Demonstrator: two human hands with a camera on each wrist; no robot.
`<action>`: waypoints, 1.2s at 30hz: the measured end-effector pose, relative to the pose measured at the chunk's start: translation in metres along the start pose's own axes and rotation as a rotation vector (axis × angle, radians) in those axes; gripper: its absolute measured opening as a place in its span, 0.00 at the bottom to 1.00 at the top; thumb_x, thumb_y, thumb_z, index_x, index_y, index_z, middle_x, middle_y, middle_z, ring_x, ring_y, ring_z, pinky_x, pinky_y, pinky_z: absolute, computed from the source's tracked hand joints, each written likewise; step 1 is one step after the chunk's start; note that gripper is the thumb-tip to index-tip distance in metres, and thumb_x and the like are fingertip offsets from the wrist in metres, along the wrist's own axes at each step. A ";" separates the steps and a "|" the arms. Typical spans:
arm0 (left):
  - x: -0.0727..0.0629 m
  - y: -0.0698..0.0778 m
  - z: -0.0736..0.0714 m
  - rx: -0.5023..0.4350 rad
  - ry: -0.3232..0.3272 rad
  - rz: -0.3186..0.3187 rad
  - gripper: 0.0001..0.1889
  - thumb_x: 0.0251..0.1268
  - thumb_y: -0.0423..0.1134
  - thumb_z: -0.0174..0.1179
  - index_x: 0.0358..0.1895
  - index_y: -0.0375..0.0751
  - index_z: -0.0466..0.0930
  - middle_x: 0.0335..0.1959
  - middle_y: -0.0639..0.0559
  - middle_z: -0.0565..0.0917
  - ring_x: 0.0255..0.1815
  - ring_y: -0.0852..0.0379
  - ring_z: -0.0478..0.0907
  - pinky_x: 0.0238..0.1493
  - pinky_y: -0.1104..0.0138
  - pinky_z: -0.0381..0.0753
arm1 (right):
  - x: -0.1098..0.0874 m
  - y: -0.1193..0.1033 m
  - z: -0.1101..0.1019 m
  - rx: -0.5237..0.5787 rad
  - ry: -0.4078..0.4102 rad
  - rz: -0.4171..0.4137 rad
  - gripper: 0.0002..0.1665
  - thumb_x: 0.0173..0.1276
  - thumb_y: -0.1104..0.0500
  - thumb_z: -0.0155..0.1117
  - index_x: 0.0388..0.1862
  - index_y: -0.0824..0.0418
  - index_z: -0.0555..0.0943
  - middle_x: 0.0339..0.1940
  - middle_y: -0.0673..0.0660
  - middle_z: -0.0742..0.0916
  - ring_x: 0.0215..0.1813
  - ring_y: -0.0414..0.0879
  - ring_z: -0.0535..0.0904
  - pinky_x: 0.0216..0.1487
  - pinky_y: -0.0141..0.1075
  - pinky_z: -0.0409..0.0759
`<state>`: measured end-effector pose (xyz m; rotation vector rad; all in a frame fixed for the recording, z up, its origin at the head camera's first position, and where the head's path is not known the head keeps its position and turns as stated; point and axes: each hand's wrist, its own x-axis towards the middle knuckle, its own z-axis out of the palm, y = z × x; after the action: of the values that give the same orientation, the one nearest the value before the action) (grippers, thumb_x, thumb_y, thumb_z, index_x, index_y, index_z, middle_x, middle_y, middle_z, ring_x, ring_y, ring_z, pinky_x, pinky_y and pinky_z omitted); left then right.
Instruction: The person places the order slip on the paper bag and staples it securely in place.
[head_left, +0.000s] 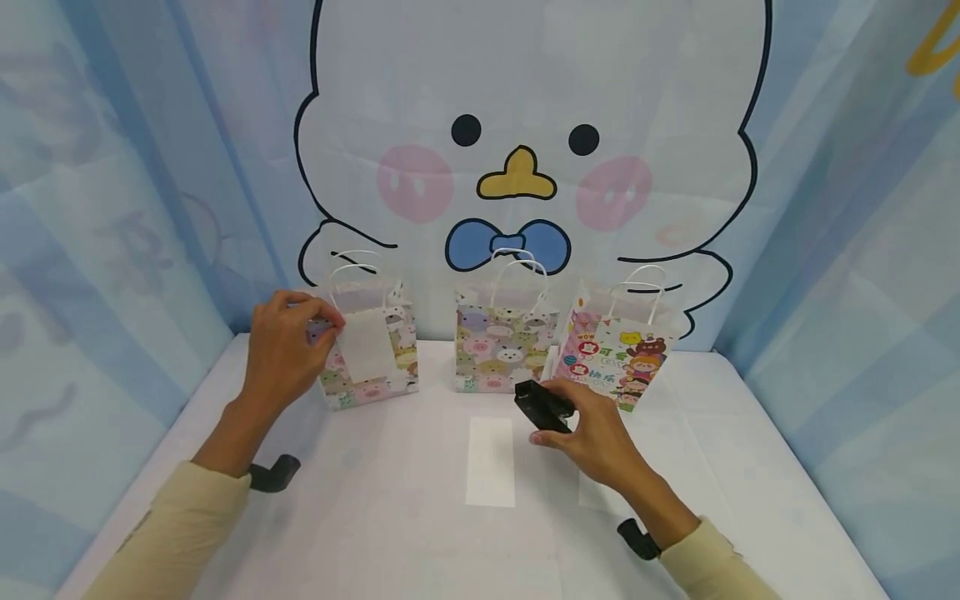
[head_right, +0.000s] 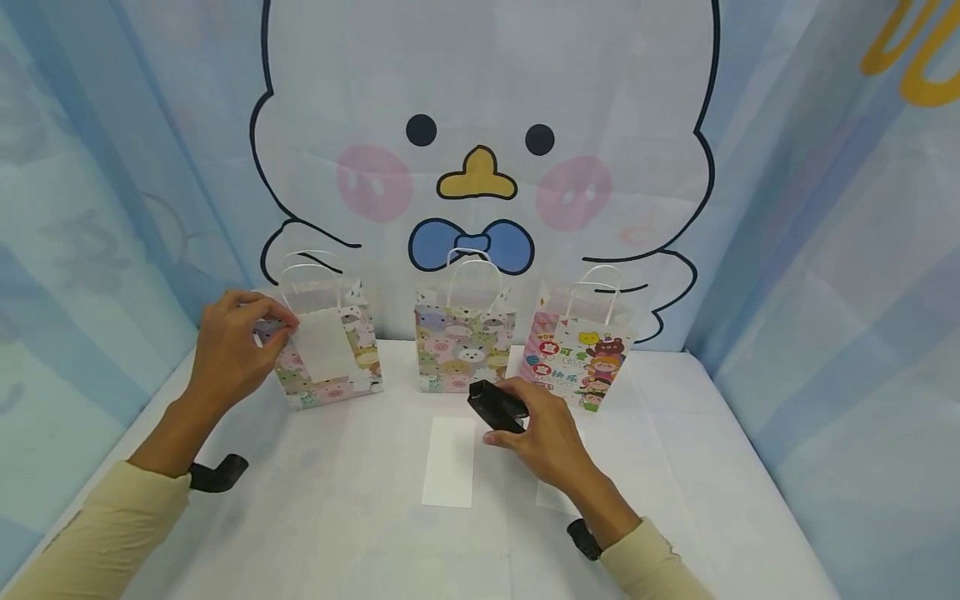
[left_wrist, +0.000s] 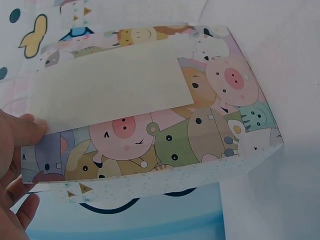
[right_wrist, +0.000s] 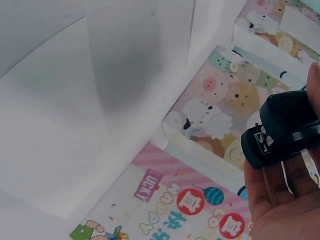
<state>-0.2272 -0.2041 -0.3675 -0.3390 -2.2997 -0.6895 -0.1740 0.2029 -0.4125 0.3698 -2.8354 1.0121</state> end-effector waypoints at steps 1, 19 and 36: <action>0.000 0.000 0.000 0.002 0.001 0.001 0.06 0.59 0.24 0.74 0.38 0.32 0.88 0.42 0.34 0.90 0.56 0.34 0.78 0.57 0.36 0.71 | 0.002 -0.003 0.002 0.005 0.000 -0.011 0.42 0.55 0.54 0.87 0.69 0.51 0.79 0.63 0.55 0.89 0.60 0.54 0.85 0.66 0.57 0.83; -0.001 -0.003 -0.001 0.018 -0.007 0.009 0.06 0.60 0.24 0.74 0.38 0.33 0.88 0.42 0.36 0.91 0.56 0.34 0.78 0.58 0.35 0.72 | 0.039 -0.065 0.037 0.183 -0.026 -0.090 0.40 0.56 0.54 0.87 0.67 0.49 0.79 0.61 0.51 0.89 0.62 0.49 0.86 0.68 0.51 0.83; 0.000 -0.001 0.000 0.021 -0.012 0.004 0.06 0.60 0.24 0.74 0.37 0.34 0.88 0.40 0.38 0.91 0.57 0.36 0.78 0.61 0.36 0.70 | 0.078 -0.118 0.065 0.387 -0.049 -0.286 0.37 0.60 0.59 0.84 0.66 0.51 0.77 0.60 0.51 0.88 0.63 0.48 0.86 0.70 0.50 0.82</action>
<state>-0.2273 -0.2048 -0.3679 -0.3387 -2.3158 -0.6629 -0.2193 0.0582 -0.3768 0.8175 -2.5109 1.4942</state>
